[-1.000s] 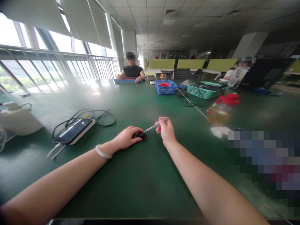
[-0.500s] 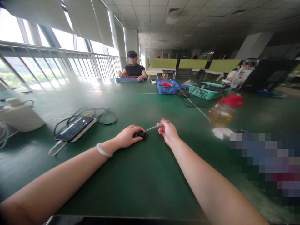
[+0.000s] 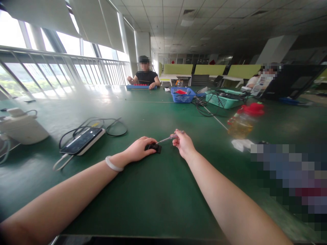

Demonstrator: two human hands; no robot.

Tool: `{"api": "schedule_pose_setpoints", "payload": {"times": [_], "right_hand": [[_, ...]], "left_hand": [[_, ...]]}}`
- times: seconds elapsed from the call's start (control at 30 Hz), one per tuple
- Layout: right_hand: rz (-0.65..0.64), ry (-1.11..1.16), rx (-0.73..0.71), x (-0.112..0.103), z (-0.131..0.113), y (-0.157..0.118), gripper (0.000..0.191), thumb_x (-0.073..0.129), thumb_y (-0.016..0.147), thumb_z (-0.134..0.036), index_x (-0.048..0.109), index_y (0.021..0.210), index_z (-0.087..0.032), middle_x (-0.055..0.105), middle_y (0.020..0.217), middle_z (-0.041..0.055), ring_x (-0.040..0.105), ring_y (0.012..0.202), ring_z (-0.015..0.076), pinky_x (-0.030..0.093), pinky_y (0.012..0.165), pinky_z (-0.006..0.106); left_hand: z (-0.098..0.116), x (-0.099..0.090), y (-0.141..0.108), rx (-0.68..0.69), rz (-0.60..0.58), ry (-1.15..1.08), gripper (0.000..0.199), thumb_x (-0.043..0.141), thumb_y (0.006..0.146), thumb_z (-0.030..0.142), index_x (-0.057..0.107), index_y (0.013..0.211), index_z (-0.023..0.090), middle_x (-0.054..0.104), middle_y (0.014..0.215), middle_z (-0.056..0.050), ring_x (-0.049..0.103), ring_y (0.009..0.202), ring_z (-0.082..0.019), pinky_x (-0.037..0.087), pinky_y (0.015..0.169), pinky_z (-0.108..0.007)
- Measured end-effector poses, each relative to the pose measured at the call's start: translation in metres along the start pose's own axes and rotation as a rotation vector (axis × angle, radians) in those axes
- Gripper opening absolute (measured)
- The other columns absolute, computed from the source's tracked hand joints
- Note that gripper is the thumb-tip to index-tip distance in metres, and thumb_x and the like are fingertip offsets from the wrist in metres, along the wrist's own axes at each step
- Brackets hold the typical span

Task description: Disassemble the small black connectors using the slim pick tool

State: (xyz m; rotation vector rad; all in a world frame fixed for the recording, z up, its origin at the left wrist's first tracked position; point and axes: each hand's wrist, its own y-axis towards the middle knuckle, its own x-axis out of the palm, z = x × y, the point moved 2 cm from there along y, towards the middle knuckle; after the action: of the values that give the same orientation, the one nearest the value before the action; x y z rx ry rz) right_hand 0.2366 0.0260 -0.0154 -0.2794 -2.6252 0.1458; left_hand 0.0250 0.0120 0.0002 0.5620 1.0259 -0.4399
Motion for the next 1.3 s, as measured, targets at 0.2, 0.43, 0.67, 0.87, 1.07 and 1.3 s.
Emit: {"api": "schedule_pose_setpoints", "payload": {"times": [0.2,0.43,0.67,0.87,1.07,1.3], "right_hand": [[-0.003,0.009,-0.005,-0.0002,0.0002,0.0005,0.010,0.061,0.084,-0.022,0.057,0.076,-0.017,0.068,0.062,0.0032,0.050,0.039,0.0081,0.043,0.035,0.019],[-0.004,-0.012,-0.001,-0.0004,-0.0007,-0.0002,0.010,0.062,0.084,-0.022,0.056,0.077,-0.017,0.067,0.062,0.0022,0.050,0.039,0.0074,0.043,0.036,0.018],[-0.001,-0.010,0.003,0.0009,-0.0009,-0.0010,0.010,0.058,0.086,-0.020,0.057,0.077,-0.017,0.068,0.063,0.0034,0.051,0.040,0.0074,0.043,0.036,0.018],[0.000,-0.021,0.000,0.0001,-0.0006,-0.0002,0.011,0.062,0.084,-0.023,0.057,0.076,-0.017,0.068,0.063,0.0027,0.051,0.040,0.0076,0.043,0.036,0.018],[0.003,-0.026,-0.004,0.0009,-0.0011,-0.0012,0.010,0.058,0.086,-0.021,0.056,0.077,-0.017,0.067,0.063,0.0027,0.050,0.039,0.0073,0.042,0.036,0.018],[-0.003,-0.042,-0.033,0.0022,-0.0014,-0.0032,0.003,0.059,0.083,-0.016,0.057,0.082,-0.017,0.067,0.064,0.0017,0.049,0.039,0.0069,0.042,0.035,0.018]], "left_hand": [[0.0000,0.0002,0.0002,0.013,0.000,-0.002,0.034,0.061,0.082,0.039,0.059,0.113,0.025,0.064,0.100,-0.005,0.059,0.094,-0.023,0.048,0.085,-0.035],[-0.0001,0.0006,0.0008,0.003,-0.005,0.001,0.034,0.062,0.082,0.038,0.060,0.113,0.025,0.064,0.098,-0.005,0.058,0.094,-0.023,0.048,0.084,-0.035],[0.0005,0.0000,0.0003,0.003,-0.003,-0.006,0.033,0.061,0.082,0.038,0.060,0.112,0.026,0.064,0.099,-0.004,0.058,0.094,-0.023,0.047,0.085,-0.034],[-0.0009,0.0004,0.0005,0.004,-0.003,0.001,0.033,0.061,0.082,0.039,0.060,0.113,0.025,0.064,0.098,-0.004,0.058,0.093,-0.023,0.048,0.084,-0.035],[-0.0009,0.0005,0.0005,0.012,-0.006,0.003,0.034,0.061,0.082,0.039,0.060,0.113,0.025,0.064,0.098,-0.005,0.058,0.093,-0.023,0.048,0.083,-0.035],[0.0006,-0.0008,0.0012,0.006,-0.009,0.005,0.034,0.061,0.082,0.039,0.060,0.113,0.025,0.064,0.100,-0.005,0.059,0.094,-0.023,0.048,0.084,-0.035]]}}
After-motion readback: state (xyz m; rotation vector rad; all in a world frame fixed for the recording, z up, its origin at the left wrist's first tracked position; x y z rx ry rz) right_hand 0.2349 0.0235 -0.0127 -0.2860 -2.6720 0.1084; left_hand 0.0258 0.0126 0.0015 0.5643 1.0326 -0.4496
